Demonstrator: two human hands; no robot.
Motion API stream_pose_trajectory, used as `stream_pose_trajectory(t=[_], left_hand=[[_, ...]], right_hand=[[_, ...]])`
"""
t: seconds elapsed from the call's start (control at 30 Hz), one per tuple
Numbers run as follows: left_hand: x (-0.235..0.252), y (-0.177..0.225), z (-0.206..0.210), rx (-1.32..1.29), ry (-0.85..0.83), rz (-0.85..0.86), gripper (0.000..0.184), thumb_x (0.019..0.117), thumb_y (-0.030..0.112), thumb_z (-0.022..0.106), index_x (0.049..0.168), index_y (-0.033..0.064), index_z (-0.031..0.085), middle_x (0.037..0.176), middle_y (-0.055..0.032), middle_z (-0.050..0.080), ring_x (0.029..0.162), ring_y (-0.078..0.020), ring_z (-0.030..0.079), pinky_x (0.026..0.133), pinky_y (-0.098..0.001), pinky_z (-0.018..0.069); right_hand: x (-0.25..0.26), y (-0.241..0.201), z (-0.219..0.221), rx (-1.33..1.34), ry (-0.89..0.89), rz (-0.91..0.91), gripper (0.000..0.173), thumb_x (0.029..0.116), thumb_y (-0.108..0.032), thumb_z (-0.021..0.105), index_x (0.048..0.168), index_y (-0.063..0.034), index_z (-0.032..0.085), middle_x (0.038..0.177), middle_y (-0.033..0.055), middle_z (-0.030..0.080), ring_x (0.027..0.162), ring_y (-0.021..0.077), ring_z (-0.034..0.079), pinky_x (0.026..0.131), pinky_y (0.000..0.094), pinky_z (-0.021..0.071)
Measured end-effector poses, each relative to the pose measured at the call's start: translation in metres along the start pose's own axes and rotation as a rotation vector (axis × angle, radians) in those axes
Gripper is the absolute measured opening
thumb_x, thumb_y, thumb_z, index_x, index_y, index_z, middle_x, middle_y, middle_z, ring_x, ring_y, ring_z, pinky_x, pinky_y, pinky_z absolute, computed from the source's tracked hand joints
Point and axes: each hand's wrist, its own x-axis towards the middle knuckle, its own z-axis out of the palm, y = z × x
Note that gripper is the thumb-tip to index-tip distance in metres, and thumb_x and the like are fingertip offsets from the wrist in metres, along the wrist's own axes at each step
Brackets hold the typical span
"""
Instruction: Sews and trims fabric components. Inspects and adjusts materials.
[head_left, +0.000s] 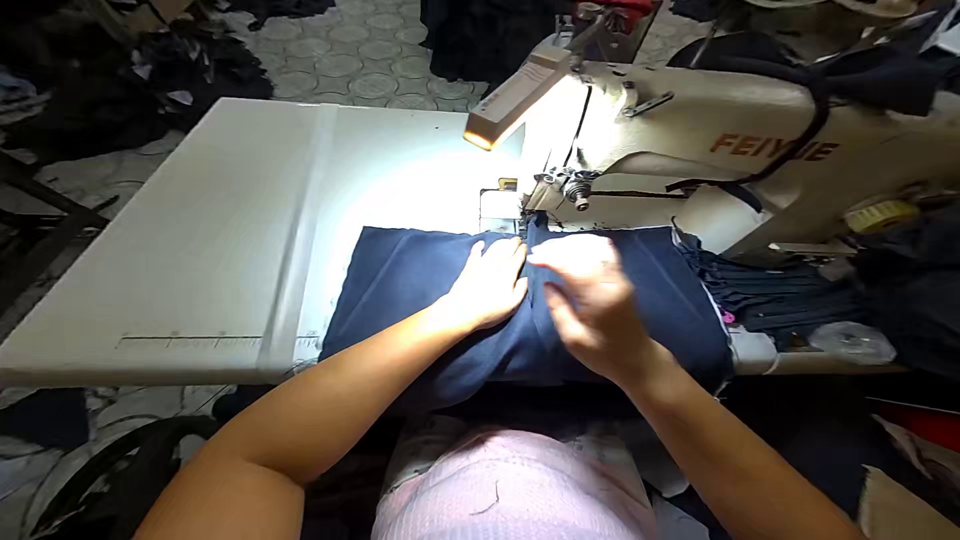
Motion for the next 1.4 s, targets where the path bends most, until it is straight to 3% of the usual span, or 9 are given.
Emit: stream_pose_trajectory(t=[0.07,0.13,0.23,0.3,0.37,0.5,0.7,1.2,1.4], left_hand=[[-0.002,-0.002,0.003,-0.008,0.085,0.040,0.048,0.1013,0.030,0.042,0.133,0.0017,0.063,0.147,-0.0190,0.055,0.144,-0.0346,0.046,0.115,-0.0687,0.0277],[-0.003,-0.002,0.001,-0.007,0.041,0.026,0.050,0.1032,0.028,0.041,0.140,-0.0002,0.058,0.154,-0.0193,0.048,0.147,-0.0340,0.042,0.117,-0.0672,0.0245],[-0.003,-0.003,0.002,0.043,-0.004,0.001,0.057,0.1061,0.032,0.036,0.151,-0.0016,0.047,0.159,-0.0185,0.042,0.150,-0.0323,0.038,0.119,-0.0665,0.0217],[-0.004,-0.003,0.002,0.066,0.004,0.006,0.057,0.1039,0.030,0.038,0.150,-0.0017,0.048,0.159,-0.0180,0.044,0.149,-0.0317,0.039,0.118,-0.0665,0.0233],[-0.004,-0.001,-0.002,0.074,-0.042,-0.008,0.058,0.0994,0.026,0.043,0.150,-0.0020,0.048,0.160,-0.0179,0.041,0.151,-0.0309,0.037,0.119,-0.0658,0.0219],[-0.004,-0.003,0.002,0.067,-0.002,0.004,0.059,0.1059,0.035,0.036,0.151,-0.0018,0.047,0.158,-0.0184,0.044,0.149,-0.0317,0.040,0.118,-0.0665,0.0241],[-0.005,-0.001,0.002,0.059,-0.012,-0.018,0.059,0.1078,0.037,0.034,0.152,-0.0008,0.046,0.159,-0.0176,0.043,0.150,-0.0310,0.038,0.119,-0.0657,0.0223],[-0.001,-0.005,-0.002,0.048,-0.028,-0.028,0.059,0.1076,0.037,0.036,0.151,-0.0003,0.046,0.158,-0.0178,0.044,0.150,-0.0315,0.039,0.119,-0.0661,0.0231],[0.004,-0.005,-0.014,0.035,-0.106,-0.064,0.055,0.1083,0.037,0.041,0.151,0.0023,0.046,0.160,-0.0173,0.041,0.151,-0.0321,0.035,0.119,-0.0666,0.0207]], right_hand=[[-0.009,0.027,0.022,-0.127,-0.209,0.015,0.042,0.0928,-0.006,0.050,0.129,-0.0074,0.071,0.136,0.0096,0.068,0.138,0.0340,0.053,0.113,0.0583,0.0366],[-0.014,0.049,0.029,-0.210,-0.337,0.032,0.043,0.0921,-0.007,0.050,0.130,-0.0098,0.070,0.133,0.0084,0.069,0.142,0.0386,0.048,0.114,0.0678,0.0306],[-0.019,0.072,0.023,-0.234,-0.377,-0.027,0.036,0.0885,-0.007,0.054,0.118,-0.0088,0.074,0.118,0.0149,0.071,0.135,0.0434,0.052,0.112,0.0677,0.0326],[-0.023,0.077,0.020,-0.183,-0.362,-0.158,0.033,0.0892,-0.006,0.054,0.113,-0.0139,0.076,0.123,0.0092,0.072,0.138,0.0401,0.050,0.115,0.0668,0.0302],[-0.026,0.077,0.020,-0.119,-0.416,-0.243,0.040,0.0952,-0.004,0.051,0.122,-0.0214,0.076,0.136,0.0004,0.068,0.145,0.0323,0.046,0.119,0.0669,0.0246],[-0.025,0.085,0.023,-0.142,-0.355,-0.247,0.029,0.0914,-0.006,0.053,0.106,-0.0121,0.077,0.119,0.0080,0.075,0.136,0.0354,0.055,0.116,0.0642,0.0332],[-0.031,0.095,0.031,-0.061,-0.296,-0.134,0.028,0.0895,-0.005,0.051,0.101,0.0020,0.076,0.110,0.0193,0.074,0.117,0.0338,0.068,0.102,0.0420,0.0537],[-0.026,0.106,0.033,0.003,-0.280,-0.123,0.025,0.0902,-0.002,0.053,0.099,0.0029,0.076,0.110,0.0193,0.075,0.117,0.0316,0.069,0.102,0.0398,0.0546],[-0.018,0.114,0.035,0.003,-0.303,-0.149,0.030,0.0895,-0.003,0.052,0.107,0.0042,0.075,0.114,0.0225,0.073,0.116,0.0342,0.069,0.102,0.0419,0.0540]])
